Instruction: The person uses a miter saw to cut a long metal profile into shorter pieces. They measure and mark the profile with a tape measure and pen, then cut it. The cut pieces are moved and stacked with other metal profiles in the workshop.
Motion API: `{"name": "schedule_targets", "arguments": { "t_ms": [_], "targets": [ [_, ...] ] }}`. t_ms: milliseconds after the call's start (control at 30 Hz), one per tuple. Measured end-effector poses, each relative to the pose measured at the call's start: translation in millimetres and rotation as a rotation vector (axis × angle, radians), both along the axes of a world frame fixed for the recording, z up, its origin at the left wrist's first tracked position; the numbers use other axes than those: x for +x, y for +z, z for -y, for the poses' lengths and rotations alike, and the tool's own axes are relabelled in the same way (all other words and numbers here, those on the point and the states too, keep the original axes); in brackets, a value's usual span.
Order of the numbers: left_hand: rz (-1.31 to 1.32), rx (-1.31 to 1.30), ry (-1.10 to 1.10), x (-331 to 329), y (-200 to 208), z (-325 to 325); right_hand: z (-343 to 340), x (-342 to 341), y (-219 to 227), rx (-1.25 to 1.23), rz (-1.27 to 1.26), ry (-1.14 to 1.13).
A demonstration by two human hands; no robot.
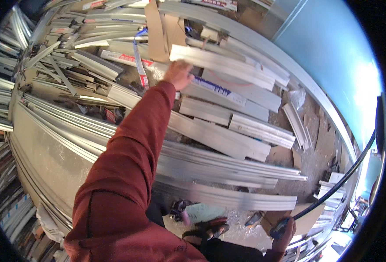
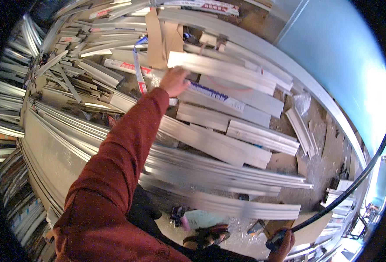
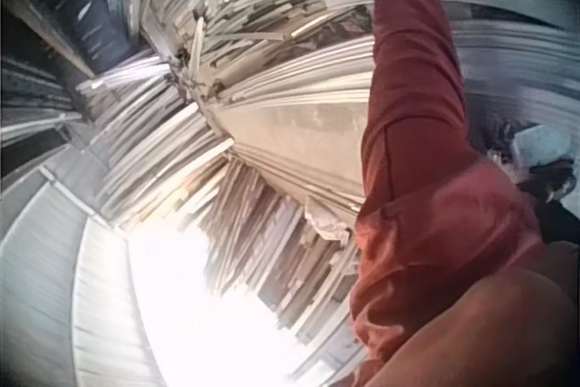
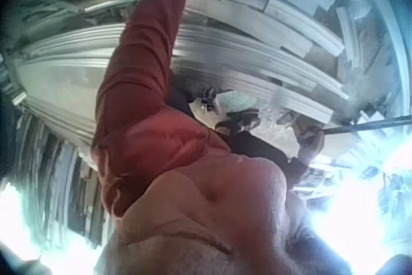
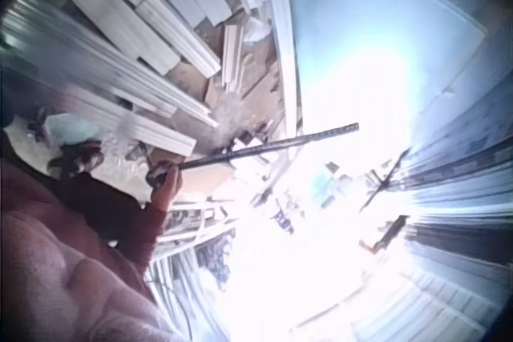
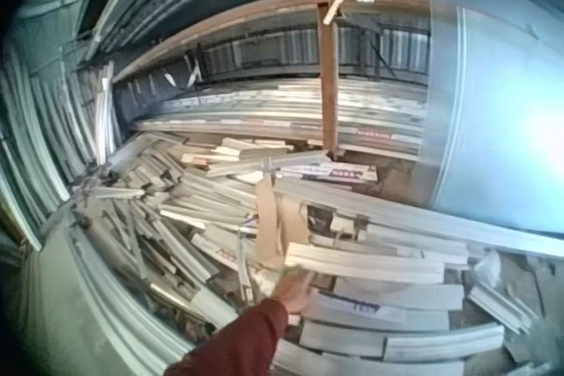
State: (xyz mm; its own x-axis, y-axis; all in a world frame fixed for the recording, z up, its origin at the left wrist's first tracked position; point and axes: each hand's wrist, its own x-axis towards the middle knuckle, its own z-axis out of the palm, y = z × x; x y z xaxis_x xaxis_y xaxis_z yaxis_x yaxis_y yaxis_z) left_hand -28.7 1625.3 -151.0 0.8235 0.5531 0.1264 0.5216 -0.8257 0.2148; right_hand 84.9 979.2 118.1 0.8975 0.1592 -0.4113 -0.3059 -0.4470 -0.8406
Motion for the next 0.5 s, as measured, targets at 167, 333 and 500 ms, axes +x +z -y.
{"name": "schedule_targets", "arguments": {
  "t_ms": [167, 333, 500],
  "targets": [
    [-0.044, -0.091, -0.046, -6.3, 29.4, 7.4, -8.1, -2.9, 6.6, 0.04, -0.044, -0.003],
    [-0.093, -0.01, -0.168, -19.8, 6.7, 5.6, -13.0, 0.7, 7.1, 0.02, -0.034, 0.037],
    [-0.063, 0.023, -0.197, -15.7, 6.5, 6.6, 0.9, -9.0, 12.9, -0.084, -0.013, -0.02]
  ]
}}
